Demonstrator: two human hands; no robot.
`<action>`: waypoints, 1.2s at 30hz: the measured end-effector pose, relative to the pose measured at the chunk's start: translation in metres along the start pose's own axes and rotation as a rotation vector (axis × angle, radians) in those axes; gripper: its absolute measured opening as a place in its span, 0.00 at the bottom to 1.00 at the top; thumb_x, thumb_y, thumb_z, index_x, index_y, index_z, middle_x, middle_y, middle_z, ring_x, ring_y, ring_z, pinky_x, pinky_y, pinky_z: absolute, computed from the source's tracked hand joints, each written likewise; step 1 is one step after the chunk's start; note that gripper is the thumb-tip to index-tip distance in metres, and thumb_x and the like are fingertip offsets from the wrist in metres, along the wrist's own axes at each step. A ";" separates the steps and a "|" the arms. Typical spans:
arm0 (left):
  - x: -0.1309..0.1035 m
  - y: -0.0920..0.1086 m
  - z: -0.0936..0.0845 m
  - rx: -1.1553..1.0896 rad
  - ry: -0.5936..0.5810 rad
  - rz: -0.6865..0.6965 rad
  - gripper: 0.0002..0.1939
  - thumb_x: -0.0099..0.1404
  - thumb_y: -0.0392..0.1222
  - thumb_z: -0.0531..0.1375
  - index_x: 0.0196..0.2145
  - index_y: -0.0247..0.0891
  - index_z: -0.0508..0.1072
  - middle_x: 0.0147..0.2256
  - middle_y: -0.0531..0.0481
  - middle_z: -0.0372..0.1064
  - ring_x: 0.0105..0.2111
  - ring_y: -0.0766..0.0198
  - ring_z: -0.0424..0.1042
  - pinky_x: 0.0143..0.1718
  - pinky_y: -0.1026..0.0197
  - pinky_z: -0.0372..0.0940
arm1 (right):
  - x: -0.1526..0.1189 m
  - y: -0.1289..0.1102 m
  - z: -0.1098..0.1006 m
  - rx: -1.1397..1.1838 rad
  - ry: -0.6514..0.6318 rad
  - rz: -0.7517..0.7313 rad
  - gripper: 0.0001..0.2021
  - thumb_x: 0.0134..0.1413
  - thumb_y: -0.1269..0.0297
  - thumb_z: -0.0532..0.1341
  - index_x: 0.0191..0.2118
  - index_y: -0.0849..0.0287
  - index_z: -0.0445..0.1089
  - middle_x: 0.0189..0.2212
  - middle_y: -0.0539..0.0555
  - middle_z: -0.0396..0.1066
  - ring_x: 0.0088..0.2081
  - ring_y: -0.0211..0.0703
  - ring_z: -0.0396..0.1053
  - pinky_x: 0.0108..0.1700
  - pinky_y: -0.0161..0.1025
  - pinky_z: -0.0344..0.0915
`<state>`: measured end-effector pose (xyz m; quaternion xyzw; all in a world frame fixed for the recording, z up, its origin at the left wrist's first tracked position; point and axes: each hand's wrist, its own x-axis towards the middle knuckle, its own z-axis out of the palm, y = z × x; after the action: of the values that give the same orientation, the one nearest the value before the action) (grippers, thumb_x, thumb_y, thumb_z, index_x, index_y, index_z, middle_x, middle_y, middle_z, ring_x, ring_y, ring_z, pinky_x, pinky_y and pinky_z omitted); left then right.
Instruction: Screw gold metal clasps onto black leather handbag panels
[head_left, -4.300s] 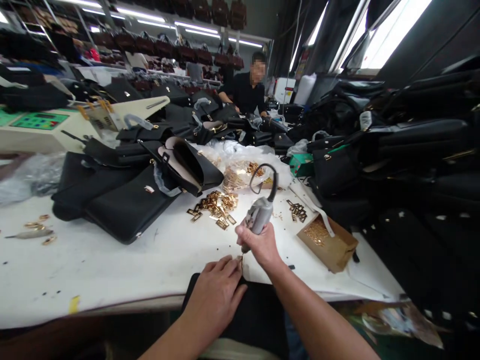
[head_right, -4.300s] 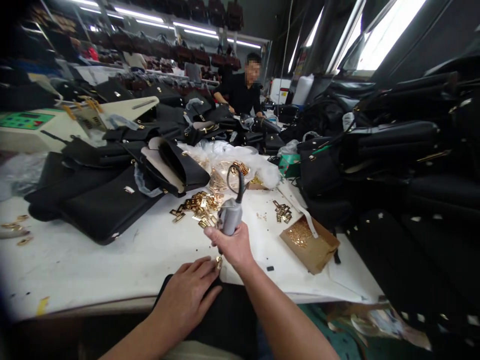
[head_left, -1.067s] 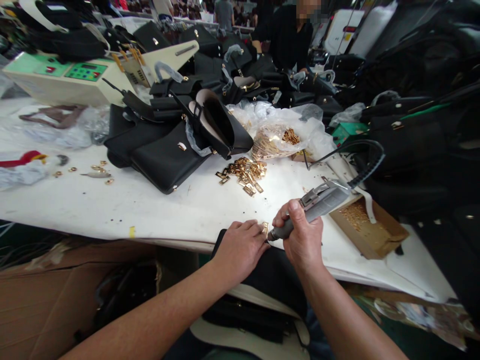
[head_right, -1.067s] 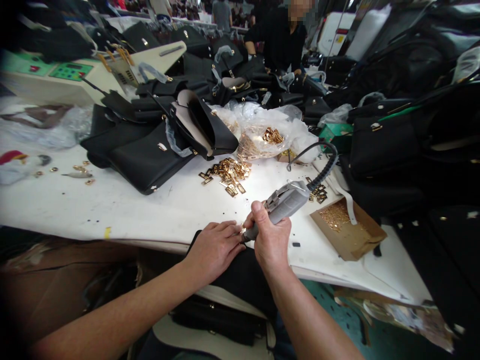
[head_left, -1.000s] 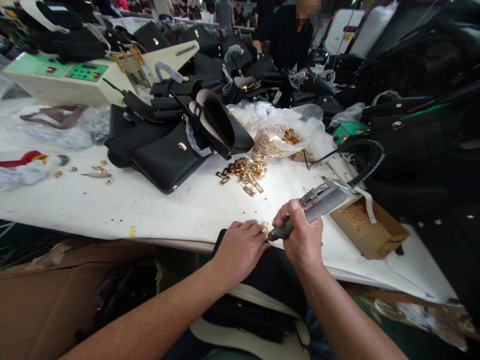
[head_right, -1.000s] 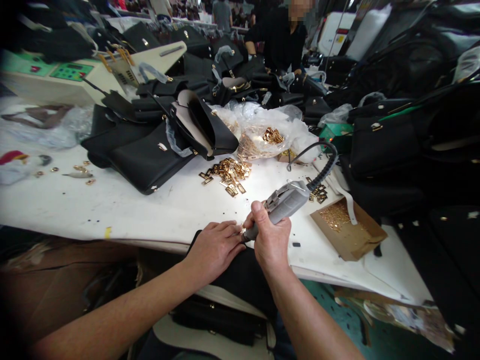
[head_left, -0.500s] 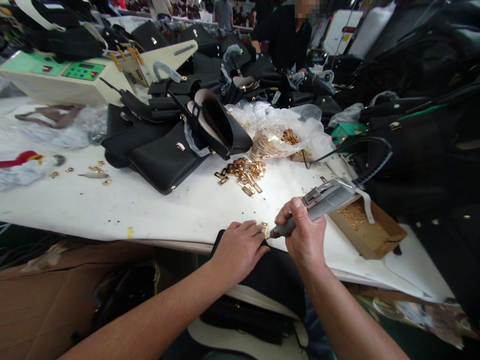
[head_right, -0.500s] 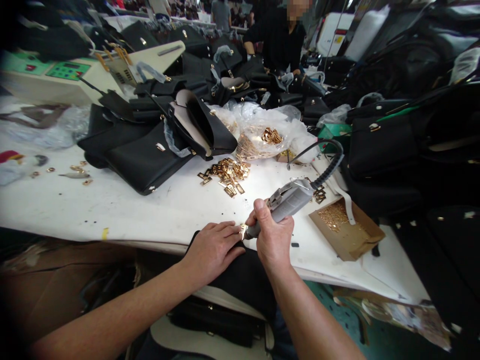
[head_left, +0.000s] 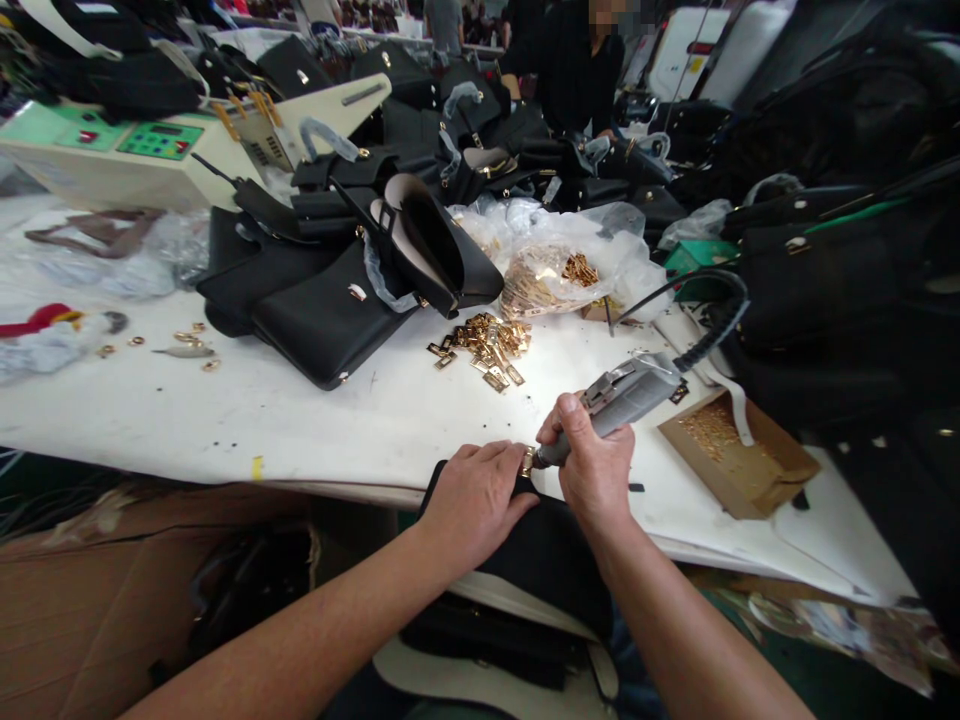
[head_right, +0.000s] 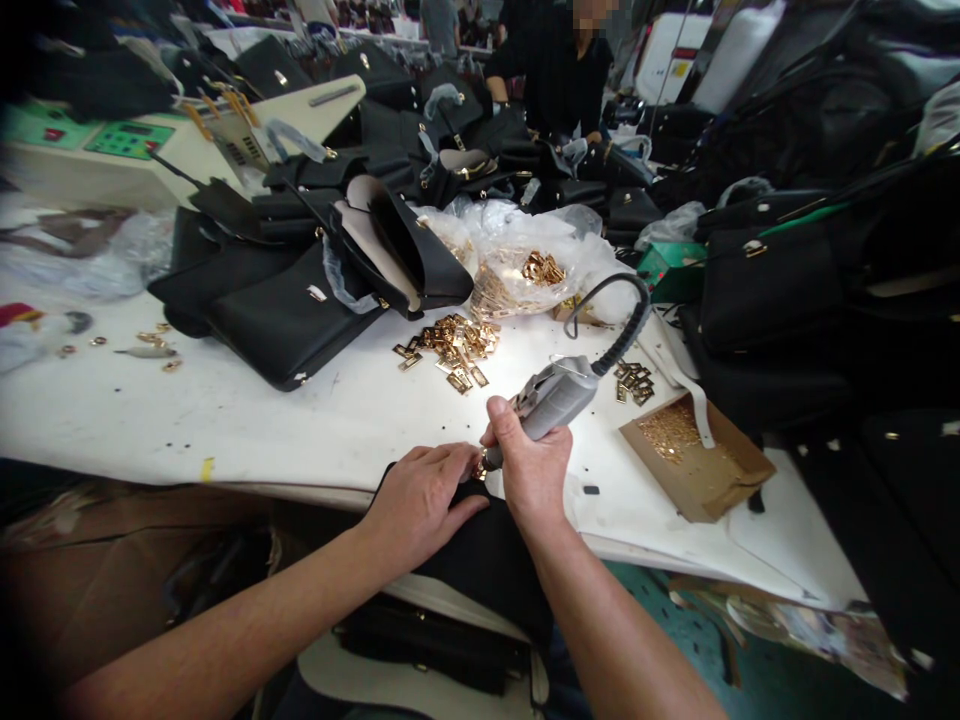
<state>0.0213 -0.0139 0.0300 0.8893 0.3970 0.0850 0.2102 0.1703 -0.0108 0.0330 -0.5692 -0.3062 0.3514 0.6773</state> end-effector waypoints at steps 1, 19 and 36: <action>0.000 0.000 0.000 -0.002 0.000 0.001 0.18 0.66 0.45 0.66 0.48 0.42 0.64 0.46 0.49 0.74 0.48 0.53 0.73 0.47 0.51 0.64 | 0.000 0.001 0.000 -0.003 -0.009 0.002 0.21 0.52 0.48 0.70 0.24 0.60 0.68 0.17 0.50 0.68 0.18 0.38 0.64 0.21 0.35 0.62; 0.000 -0.003 0.005 -0.028 0.026 0.024 0.24 0.66 0.44 0.66 0.56 0.40 0.64 0.53 0.47 0.73 0.54 0.53 0.71 0.53 0.48 0.64 | -0.007 0.003 0.005 -0.195 -0.188 0.006 0.17 0.56 0.54 0.66 0.23 0.58 0.66 0.16 0.47 0.65 0.18 0.38 0.62 0.23 0.35 0.64; -0.001 -0.005 0.004 0.011 0.062 -0.015 0.29 0.64 0.45 0.68 0.59 0.42 0.64 0.49 0.47 0.74 0.49 0.54 0.72 0.51 0.51 0.65 | 0.017 -0.010 -0.003 0.075 -0.224 -0.049 0.25 0.54 0.42 0.66 0.22 0.59 0.67 0.16 0.50 0.66 0.17 0.37 0.62 0.19 0.34 0.60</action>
<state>0.0187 -0.0130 0.0244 0.8843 0.4107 0.1089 0.1936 0.1842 0.0005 0.0422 -0.4933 -0.3802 0.4073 0.6680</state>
